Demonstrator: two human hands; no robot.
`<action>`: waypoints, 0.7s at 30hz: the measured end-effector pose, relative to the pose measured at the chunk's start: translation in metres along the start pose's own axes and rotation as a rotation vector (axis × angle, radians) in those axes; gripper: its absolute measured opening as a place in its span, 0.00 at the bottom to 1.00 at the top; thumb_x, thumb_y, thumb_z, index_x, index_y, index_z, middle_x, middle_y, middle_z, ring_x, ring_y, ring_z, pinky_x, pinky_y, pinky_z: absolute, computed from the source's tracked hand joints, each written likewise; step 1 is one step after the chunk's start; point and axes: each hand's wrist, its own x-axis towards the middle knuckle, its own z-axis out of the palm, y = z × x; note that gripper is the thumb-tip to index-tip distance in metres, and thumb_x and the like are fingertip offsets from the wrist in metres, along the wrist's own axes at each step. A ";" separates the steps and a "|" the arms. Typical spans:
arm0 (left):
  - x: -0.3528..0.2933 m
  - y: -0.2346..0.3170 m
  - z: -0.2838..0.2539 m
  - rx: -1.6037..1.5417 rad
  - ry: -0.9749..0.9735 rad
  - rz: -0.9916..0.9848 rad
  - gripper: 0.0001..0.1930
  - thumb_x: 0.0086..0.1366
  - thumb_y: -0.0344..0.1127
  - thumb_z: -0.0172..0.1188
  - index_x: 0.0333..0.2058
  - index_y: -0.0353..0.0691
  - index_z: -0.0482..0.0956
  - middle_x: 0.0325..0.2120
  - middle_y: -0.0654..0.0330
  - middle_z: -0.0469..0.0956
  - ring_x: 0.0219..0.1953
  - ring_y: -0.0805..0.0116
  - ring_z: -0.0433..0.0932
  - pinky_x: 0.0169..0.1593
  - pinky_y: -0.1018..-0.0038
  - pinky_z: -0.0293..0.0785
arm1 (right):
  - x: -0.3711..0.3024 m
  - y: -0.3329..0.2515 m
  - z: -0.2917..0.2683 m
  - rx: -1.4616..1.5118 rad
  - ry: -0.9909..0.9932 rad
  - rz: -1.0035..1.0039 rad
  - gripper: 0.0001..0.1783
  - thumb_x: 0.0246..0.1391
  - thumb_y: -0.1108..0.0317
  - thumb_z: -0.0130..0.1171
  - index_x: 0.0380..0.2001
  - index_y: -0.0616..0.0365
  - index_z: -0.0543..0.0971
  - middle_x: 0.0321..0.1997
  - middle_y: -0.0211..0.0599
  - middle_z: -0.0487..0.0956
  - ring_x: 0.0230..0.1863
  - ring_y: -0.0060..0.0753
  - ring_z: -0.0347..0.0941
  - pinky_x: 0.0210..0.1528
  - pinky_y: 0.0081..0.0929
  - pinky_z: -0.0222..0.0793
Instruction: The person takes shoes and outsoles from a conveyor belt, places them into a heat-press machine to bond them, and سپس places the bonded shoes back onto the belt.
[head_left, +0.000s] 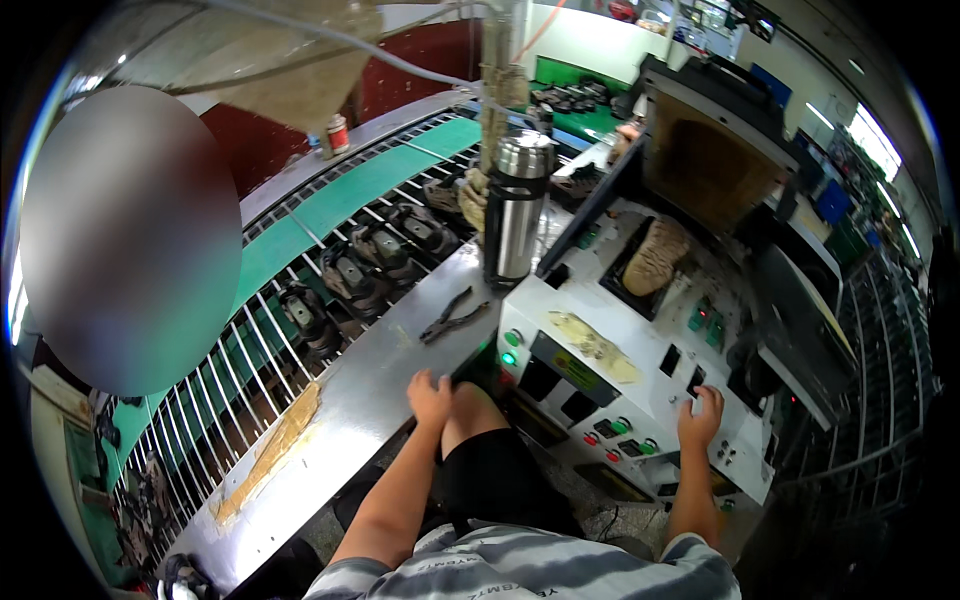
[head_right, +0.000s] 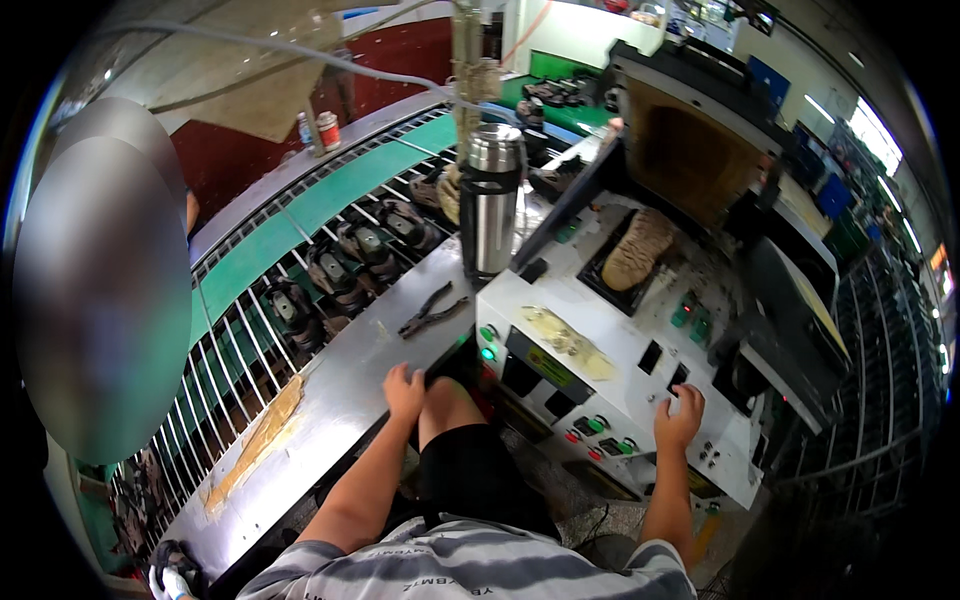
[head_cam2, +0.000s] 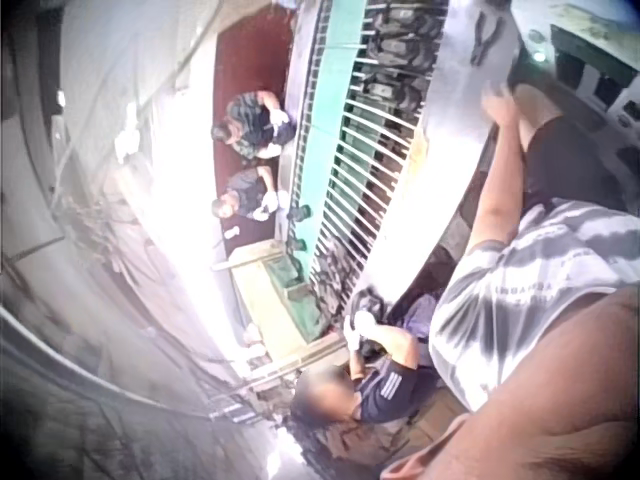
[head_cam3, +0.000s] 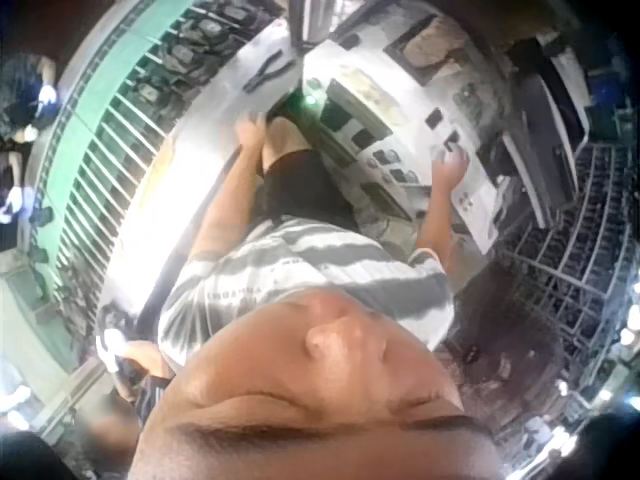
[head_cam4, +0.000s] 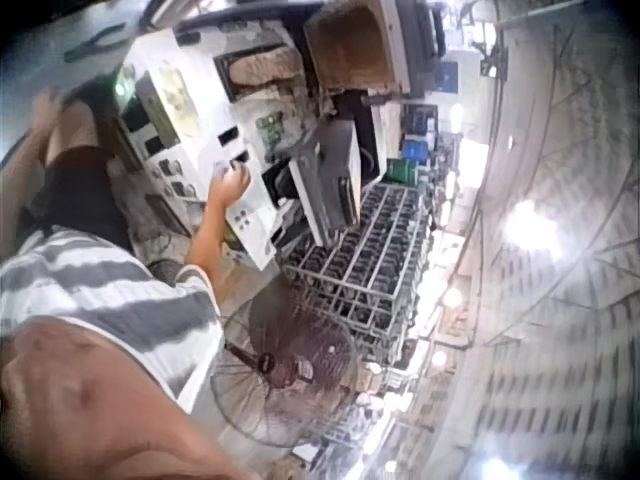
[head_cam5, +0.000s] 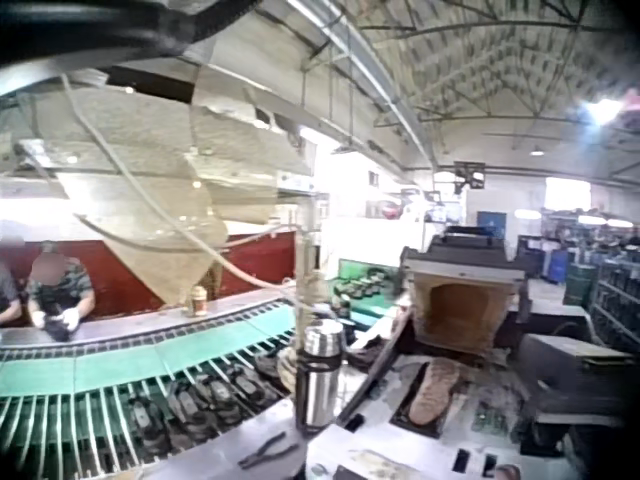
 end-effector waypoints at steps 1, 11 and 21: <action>-0.005 0.011 0.022 -0.089 -0.041 0.015 0.27 0.63 0.48 0.55 0.54 0.32 0.71 0.57 0.48 0.69 0.61 0.48 0.64 0.64 0.62 0.57 | -0.009 0.014 -0.007 0.000 0.008 0.045 0.15 0.41 0.78 0.60 0.36 0.58 0.75 0.43 0.44 0.75 0.48 0.51 0.70 0.51 0.42 0.67; -0.028 0.082 0.090 -0.774 -0.948 -0.297 0.33 0.70 0.43 0.49 0.67 0.35 0.50 0.59 0.58 0.65 0.47 0.74 0.73 0.47 0.78 0.69 | 0.008 0.120 -0.101 -0.217 0.132 0.315 0.21 0.44 0.71 0.62 0.45 0.55 0.73 0.49 0.48 0.72 0.53 0.57 0.66 0.54 0.47 0.64; -0.037 0.133 0.067 -1.093 -0.609 -0.423 0.33 0.70 0.44 0.48 0.67 0.36 0.49 0.63 0.50 0.61 0.60 0.63 0.65 0.62 0.72 0.60 | 0.187 0.179 -0.058 -0.440 -0.598 0.848 0.62 0.39 0.37 0.64 0.71 0.50 0.44 0.71 0.51 0.55 0.68 0.54 0.56 0.65 0.47 0.58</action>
